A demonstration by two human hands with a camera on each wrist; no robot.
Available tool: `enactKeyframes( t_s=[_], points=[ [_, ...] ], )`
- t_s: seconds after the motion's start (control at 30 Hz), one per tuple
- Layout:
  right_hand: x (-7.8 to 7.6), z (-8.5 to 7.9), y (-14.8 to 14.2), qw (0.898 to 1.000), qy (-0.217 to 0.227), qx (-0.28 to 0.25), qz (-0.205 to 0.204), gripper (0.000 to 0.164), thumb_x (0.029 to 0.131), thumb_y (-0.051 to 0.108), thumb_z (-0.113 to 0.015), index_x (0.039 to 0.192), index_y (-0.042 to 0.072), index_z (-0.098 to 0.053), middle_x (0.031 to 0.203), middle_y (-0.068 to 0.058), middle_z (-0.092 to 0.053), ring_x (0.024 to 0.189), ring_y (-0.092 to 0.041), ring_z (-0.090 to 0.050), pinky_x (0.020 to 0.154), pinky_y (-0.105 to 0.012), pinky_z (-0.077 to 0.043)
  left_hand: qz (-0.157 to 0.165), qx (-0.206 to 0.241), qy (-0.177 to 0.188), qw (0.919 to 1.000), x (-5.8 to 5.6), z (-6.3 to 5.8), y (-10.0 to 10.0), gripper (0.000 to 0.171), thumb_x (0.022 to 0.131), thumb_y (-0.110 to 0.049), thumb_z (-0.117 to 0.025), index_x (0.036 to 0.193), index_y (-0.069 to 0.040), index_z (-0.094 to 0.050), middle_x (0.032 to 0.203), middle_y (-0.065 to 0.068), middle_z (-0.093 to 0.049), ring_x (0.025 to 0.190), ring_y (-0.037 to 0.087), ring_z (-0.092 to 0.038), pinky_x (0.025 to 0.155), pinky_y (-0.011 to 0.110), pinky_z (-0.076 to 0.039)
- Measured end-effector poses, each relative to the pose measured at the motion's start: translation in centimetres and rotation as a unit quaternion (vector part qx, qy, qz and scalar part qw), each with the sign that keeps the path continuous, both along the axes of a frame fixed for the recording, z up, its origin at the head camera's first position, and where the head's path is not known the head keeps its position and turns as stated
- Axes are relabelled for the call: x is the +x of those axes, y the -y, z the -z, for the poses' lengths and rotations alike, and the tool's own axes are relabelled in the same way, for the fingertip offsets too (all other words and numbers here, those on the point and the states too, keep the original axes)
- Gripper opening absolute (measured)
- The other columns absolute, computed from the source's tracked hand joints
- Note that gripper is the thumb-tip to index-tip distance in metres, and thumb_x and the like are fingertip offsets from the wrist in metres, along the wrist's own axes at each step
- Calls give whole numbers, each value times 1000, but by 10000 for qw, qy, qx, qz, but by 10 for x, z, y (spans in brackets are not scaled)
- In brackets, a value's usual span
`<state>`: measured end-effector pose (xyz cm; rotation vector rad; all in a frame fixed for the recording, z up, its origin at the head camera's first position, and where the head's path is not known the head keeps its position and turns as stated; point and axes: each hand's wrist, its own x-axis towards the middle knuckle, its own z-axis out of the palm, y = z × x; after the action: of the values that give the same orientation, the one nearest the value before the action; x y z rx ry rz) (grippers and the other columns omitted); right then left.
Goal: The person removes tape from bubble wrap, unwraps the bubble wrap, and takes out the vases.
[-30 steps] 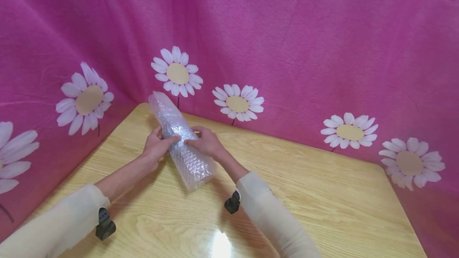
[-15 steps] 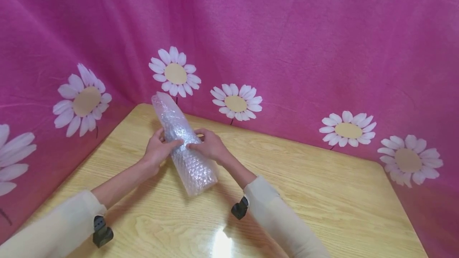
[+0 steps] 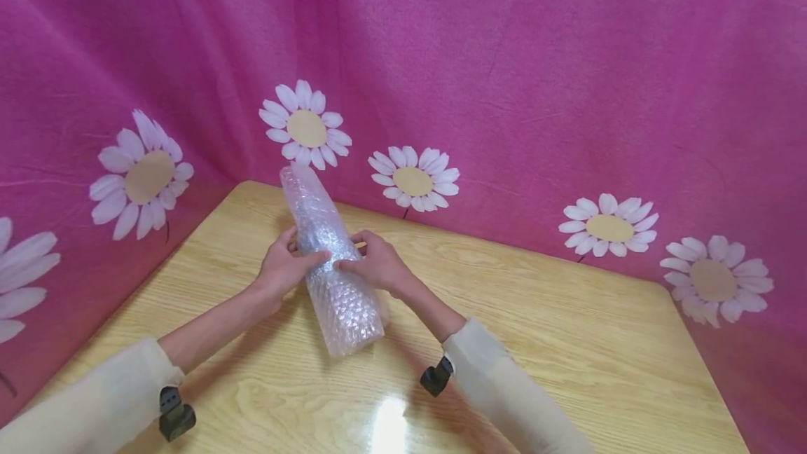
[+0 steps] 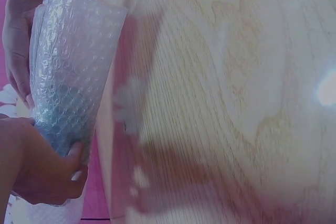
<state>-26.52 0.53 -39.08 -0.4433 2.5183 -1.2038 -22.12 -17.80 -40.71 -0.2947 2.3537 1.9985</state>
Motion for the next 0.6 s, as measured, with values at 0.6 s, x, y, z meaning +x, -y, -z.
enactKeyframes(
  t_s=[0.6],
  points=[
    [21,-5,-35,9988,340,-343,61,49,88,24,-77,125,6,-49,119,-18,-59,98,-27,-62,80,-40,-57,442,-487,-22,9978,10,-2,-23,92,91,-24,-73,159,-2,-14,150,29,-35,132,42,-44,104,48,-45]
  ],
)
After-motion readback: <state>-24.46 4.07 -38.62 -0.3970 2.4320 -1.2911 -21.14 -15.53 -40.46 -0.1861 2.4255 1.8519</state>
